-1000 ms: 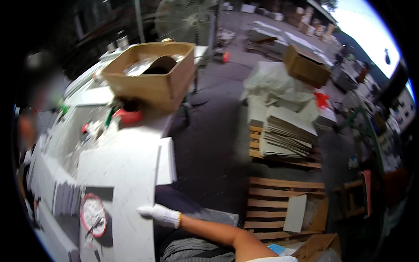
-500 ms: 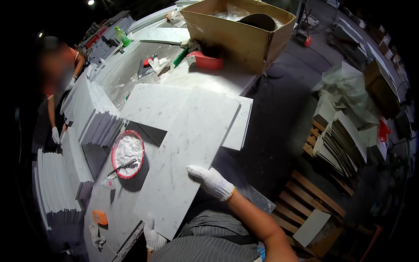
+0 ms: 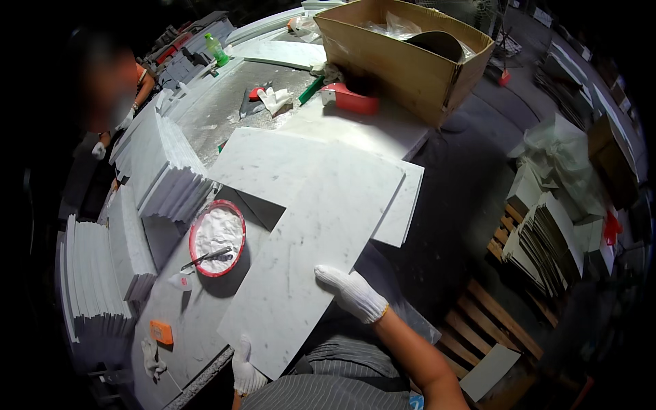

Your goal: The person handles white styrofoam panels, applying a white powder from a red bowl to the edges using a small metal tool. They repeatedly scrape and smooth the edges, then stack the finished panels on the table. Another worker is visible in the background performing similar tasks.

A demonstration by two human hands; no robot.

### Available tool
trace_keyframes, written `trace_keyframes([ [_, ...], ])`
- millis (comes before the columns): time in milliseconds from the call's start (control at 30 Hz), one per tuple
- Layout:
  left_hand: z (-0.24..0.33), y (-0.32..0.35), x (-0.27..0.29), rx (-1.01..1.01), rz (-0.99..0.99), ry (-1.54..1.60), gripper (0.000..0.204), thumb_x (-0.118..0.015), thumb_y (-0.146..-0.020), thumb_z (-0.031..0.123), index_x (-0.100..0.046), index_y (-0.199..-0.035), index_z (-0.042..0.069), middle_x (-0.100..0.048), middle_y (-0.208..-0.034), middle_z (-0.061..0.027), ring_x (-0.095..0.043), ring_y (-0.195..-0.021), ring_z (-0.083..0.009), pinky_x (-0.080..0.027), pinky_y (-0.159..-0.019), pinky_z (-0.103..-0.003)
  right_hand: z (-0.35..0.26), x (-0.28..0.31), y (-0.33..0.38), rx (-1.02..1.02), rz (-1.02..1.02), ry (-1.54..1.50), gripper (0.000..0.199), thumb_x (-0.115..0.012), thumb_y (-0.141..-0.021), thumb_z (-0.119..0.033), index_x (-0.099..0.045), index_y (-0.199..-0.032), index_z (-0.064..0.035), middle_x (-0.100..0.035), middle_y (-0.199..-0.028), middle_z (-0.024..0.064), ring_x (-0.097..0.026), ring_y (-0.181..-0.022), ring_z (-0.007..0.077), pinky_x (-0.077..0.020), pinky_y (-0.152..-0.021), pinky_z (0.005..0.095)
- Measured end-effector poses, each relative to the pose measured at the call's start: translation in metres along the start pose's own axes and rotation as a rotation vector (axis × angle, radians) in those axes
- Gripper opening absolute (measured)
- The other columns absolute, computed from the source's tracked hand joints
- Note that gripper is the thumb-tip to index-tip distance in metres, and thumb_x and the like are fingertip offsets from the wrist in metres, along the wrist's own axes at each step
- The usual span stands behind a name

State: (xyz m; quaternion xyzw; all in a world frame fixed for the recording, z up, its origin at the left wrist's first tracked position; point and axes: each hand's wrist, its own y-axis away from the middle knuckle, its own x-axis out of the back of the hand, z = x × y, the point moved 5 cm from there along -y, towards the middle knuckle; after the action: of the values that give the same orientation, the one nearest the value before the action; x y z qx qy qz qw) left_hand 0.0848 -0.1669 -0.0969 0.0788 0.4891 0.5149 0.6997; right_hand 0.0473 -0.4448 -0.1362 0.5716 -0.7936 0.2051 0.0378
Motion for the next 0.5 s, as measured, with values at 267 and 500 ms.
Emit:
trace_keyframes([
  [267,-0.007,0.004,0.010,0.033,-0.052,0.117,0.057,-0.050,-0.098,0.020,-0.028,-0.146,0.000,-0.043,-0.143,-0.0197,-0.047,-0.130,-0.0372,-0.042,-0.106,-0.058,0.037,-0.009,0.016,-0.253,-0.087,-0.138,0.044,-0.060,-0.078,0.010,-0.057,-0.121,0.0001,-0.061,-0.117,0.0076,-0.061,-0.107,0.0213,-0.0486,-0.097,0.0321],
  [500,-0.010,0.002,0.021,-0.044,-0.010,0.038,0.058,-0.055,-0.092,0.021,-0.035,-0.143,0.000,-0.049,-0.136,-0.0211,-0.053,-0.123,-0.0375,-0.047,-0.103,-0.054,0.023,-0.004,0.011,-0.917,0.206,-1.184,0.028,-0.063,-0.094,-0.031,-0.059,-0.105,-0.0067,-0.060,-0.089,0.0014,-0.058,-0.082,0.0155,-0.0490,-0.078,0.0300],
])
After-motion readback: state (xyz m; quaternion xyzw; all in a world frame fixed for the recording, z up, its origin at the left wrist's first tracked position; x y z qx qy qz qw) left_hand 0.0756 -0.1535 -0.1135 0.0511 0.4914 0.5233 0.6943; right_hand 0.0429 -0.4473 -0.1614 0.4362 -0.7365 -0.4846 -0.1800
